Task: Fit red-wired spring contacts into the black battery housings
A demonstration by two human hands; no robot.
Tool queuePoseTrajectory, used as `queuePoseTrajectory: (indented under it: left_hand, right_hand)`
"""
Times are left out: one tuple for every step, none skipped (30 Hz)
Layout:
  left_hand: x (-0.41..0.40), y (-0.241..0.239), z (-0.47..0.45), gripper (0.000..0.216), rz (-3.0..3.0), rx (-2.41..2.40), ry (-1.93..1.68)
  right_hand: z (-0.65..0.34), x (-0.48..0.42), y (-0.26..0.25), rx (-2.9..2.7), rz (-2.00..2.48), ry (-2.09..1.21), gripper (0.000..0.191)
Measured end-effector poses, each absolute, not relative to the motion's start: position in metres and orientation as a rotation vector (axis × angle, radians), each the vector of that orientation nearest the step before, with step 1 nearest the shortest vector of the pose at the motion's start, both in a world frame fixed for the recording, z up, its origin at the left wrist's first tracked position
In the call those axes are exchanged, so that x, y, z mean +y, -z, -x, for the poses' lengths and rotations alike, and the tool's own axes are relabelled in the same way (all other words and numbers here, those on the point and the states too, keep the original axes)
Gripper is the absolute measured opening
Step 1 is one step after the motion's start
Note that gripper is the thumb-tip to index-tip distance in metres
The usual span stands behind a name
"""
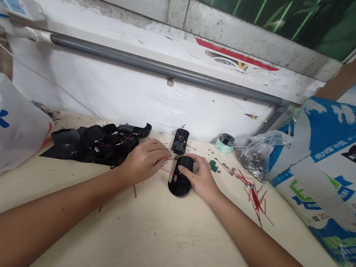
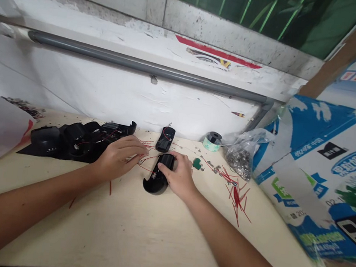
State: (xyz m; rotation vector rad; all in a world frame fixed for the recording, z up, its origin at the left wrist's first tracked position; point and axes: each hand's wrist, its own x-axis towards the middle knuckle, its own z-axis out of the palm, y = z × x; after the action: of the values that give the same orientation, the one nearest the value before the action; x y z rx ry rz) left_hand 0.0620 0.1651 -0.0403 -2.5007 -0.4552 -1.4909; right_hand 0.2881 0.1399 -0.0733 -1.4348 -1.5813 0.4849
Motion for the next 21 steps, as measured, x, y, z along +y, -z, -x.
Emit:
queuePoseTrajectory:
  left_hand:
    - [0.164, 0.040, -0.063, 0.015, 2.510, -0.423, 1.479]
    - [0.163, 0.041, -0.063, 0.016, 2.519, -0.394, 1.470]
    - [0.162, 0.041, -0.064, 0.017, 2.528, -0.368, 1.463]
    - [0.161, 0.041, -0.064, 0.017, 2.536, -0.349, 1.456]
    - [0.160, 0.042, -0.065, 0.018, 2.541, -0.332, 1.454]
    - [0.159, 0.042, -0.065, 0.017, 2.544, -0.319, 1.451]
    - [0.158, 0.043, -0.066, 0.017, 2.544, -0.309, 1.445]
    - [0.157, 0.043, -0.067, 0.017, 2.541, -0.298, 1.439]
    - [0.156, 0.044, -0.068, 0.017, 2.535, -0.292, 1.438]
    - [0.155, 0.044, -0.069, 0.017, 2.528, -0.288, 1.443]
    - [0.154, 0.044, -0.070, 0.017, 2.522, -0.283, 1.447]
    - [0.153, 0.045, -0.071, 0.018, 2.520, -0.277, 1.451]
    - [0.153, 0.045, -0.071, 0.018, 2.517, -0.266, 1.458]
    - [0.153, 0.045, -0.072, 0.019, 2.515, -0.254, 1.464]
    - [0.153, 0.044, -0.072, 0.021, 2.515, -0.240, 1.466]
    - [0.153, 0.044, -0.072, 0.023, 2.513, -0.228, 1.465]
    - [0.153, 0.044, -0.071, 0.024, 2.512, -0.223, 1.464]
    - [0.153, 0.043, -0.071, 0.025, 2.515, -0.225, 1.464]
    - [0.153, 0.043, -0.071, 0.025, 2.522, -0.232, 1.463]
    - [0.152, 0.042, -0.071, 0.025, 2.536, -0.243, 1.460]
    - [0.152, 0.042, -0.071, 0.024, 2.548, -0.251, 1.460]
  right_hand:
    - [-0.288, 0.139, 0.073, -1.587, 1.445, -0.487, 0.045]
    - [-0.288, 0.139, 0.072, -1.586, 1.450, -0.505, 0.046]
    - [-0.288, 0.138, 0.071, -1.584, 1.450, -0.525, 0.047]
    - [-0.288, 0.137, 0.070, -1.583, 1.447, -0.538, 0.049]
    - [-0.288, 0.135, 0.068, -1.586, 1.435, -0.535, 0.049]
    - [-0.287, 0.134, 0.065, -1.590, 1.403, -0.521, 0.047]
    - [-0.287, 0.133, 0.062, -1.597, 1.347, -0.517, 0.041]
    - [-0.286, 0.132, 0.058, -1.604, 1.273, -0.531, 0.033]
    - [-0.285, 0.130, 0.054, -1.606, 1.188, -0.572, 0.026]
    - [-0.284, 0.129, 0.051, -1.601, 1.108, -0.638, 0.026]
    - [-0.283, 0.128, 0.048, -1.591, 1.051, -0.696, 0.029]
    - [-0.282, 0.127, 0.046, -1.578, 1.024, -0.735, 0.031]
    - [-0.281, 0.126, 0.045, -1.562, 1.022, -0.759, 0.031]
    - [-0.280, 0.125, 0.044, -1.544, 1.036, -0.769, 0.030]
    - [-0.279, 0.124, 0.045, -1.525, 1.055, -0.778, 0.030]
    - [-0.279, 0.124, 0.045, -1.506, 1.071, -0.794, 0.030]
    - [-0.279, 0.124, 0.046, -1.486, 1.080, -0.812, 0.031]
    - [-0.279, 0.124, 0.048, -1.461, 1.081, -0.825, 0.031]
    - [-0.279, 0.125, 0.049, -1.435, 1.076, -0.832, 0.032]
    - [-0.279, 0.125, 0.050, -1.410, 1.068, -0.833, 0.032]
    - [-0.280, 0.125, 0.051, -1.387, 1.059, -0.828, 0.031]
